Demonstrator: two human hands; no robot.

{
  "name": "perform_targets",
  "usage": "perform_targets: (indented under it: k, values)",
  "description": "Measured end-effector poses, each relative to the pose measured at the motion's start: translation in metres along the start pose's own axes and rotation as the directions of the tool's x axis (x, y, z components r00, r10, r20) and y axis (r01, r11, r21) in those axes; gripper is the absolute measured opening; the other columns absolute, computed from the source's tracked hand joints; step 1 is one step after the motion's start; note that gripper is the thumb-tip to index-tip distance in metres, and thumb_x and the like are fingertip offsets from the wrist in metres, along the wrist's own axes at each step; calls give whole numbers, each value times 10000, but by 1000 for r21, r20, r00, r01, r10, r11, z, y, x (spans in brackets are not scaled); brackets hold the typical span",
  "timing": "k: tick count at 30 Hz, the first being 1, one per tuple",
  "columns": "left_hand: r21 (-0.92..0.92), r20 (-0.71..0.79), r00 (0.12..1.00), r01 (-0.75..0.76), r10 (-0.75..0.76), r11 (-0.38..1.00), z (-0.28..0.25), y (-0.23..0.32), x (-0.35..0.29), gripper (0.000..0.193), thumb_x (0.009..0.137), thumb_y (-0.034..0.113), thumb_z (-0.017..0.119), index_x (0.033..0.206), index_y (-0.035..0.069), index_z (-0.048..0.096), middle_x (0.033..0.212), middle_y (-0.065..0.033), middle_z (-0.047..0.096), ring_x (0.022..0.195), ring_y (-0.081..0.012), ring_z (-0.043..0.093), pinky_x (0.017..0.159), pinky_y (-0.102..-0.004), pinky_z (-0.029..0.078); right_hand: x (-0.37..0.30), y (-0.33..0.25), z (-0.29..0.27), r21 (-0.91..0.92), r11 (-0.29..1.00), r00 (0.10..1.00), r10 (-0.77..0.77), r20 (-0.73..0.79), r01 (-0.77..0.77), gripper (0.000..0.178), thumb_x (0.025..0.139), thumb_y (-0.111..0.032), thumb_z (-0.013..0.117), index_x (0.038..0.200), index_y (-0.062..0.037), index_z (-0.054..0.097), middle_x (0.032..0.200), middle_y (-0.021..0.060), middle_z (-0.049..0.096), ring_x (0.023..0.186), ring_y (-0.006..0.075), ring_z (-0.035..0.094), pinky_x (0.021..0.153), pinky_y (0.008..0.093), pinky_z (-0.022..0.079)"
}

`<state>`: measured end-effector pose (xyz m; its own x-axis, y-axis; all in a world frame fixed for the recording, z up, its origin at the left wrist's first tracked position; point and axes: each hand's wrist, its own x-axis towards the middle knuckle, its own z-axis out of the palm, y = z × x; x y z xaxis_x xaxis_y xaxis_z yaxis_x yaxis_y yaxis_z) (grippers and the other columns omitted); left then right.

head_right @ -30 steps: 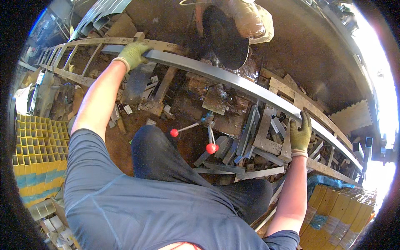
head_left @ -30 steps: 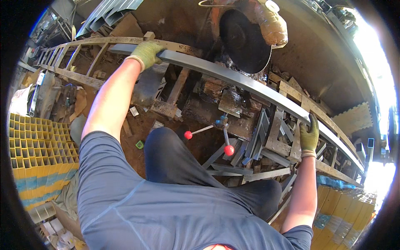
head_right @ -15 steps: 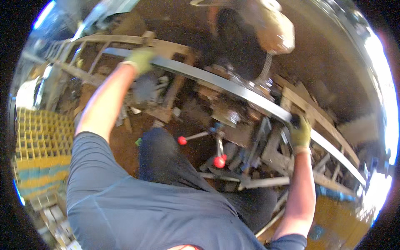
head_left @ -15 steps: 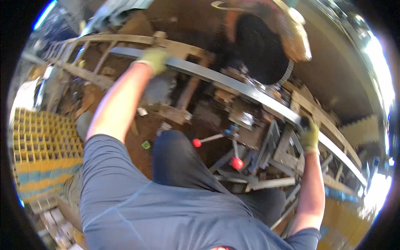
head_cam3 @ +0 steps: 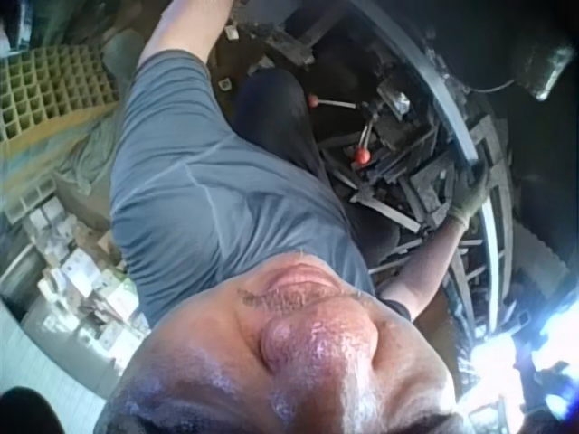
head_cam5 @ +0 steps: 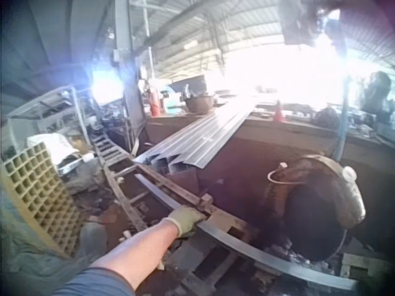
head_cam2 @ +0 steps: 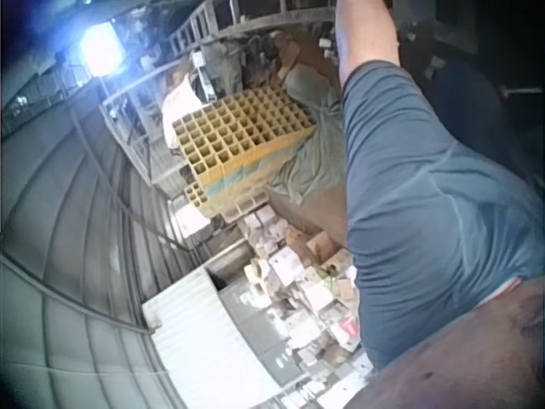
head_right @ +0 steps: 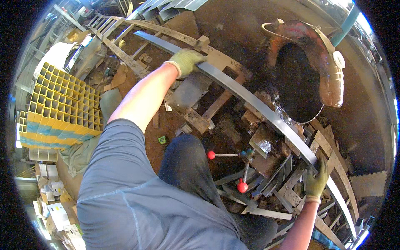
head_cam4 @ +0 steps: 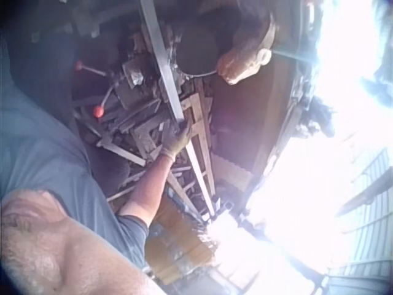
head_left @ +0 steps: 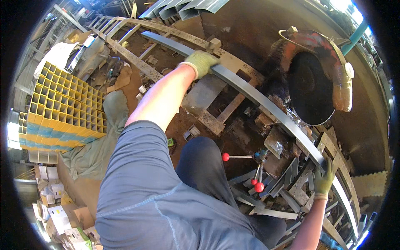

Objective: The person positions a long metal bar on a chop saw, measures it with a tape measure, and cuts it. They repeat this process for multiple bars, stacking the cut pieces aside.

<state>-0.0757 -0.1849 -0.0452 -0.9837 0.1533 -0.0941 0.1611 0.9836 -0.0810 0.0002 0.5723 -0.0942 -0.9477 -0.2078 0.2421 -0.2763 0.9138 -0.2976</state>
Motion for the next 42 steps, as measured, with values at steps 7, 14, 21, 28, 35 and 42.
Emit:
perform_targets:
  k: [7,14,21,28,35,42]
  values:
    - [-117,227,963,-121,145,986,-35,83,14,560,961,236,859,1483,85,725,1465,-196,754,1391,-390,700,1205,-510,544,-22,30,10,58,993,994,104,-37,-101,504,1047,-124,769,1532,-18,680,1529,242,691,1431,423,656,1237,470,514]
    - [-128,6,975,-218,221,968,-6,91,20,572,961,243,858,1512,181,718,1401,-121,779,1351,-376,713,1165,-515,556,35,-57,21,228,974,999,1,44,-11,463,1050,-147,795,1489,-19,719,1460,212,755,1335,398,731,1164,465,560]
    - [-1,4,999,37,-37,999,6,-2,1,475,954,135,805,1420,222,775,1372,-128,803,1313,-385,739,1126,-521,575,-8,-9,8,-83,996,997,-28,-71,22,565,1028,-91,732,1582,-18,649,1533,227,719,1418,409,693,1222,471,524]
    - [9,190,977,-102,98,995,-24,119,20,461,996,119,770,1453,178,768,1399,-158,802,1291,-391,763,1073,-526,619,7,-40,32,92,996,999,8,-46,-4,429,1058,-88,733,1478,-2,722,1520,225,720,1430,419,663,1248,498,493]
    - [-137,72,980,-173,184,975,-16,98,15,543,979,172,819,1510,245,729,1400,-76,799,1343,-377,731,1140,-516,576,18,-51,34,145,986,997,-72,-26,75,385,1051,-58,729,1433,-17,750,1496,217,735,1416,429,671,1235,503,508]
    - [-105,69,995,-70,78,992,4,47,16,571,952,131,844,1498,259,740,1406,-117,799,1328,-383,737,1131,-510,580,17,-61,43,83,985,986,-141,-93,149,417,1038,-44,740,1451,7,718,1536,219,709,1459,434,643,1264,514,486]
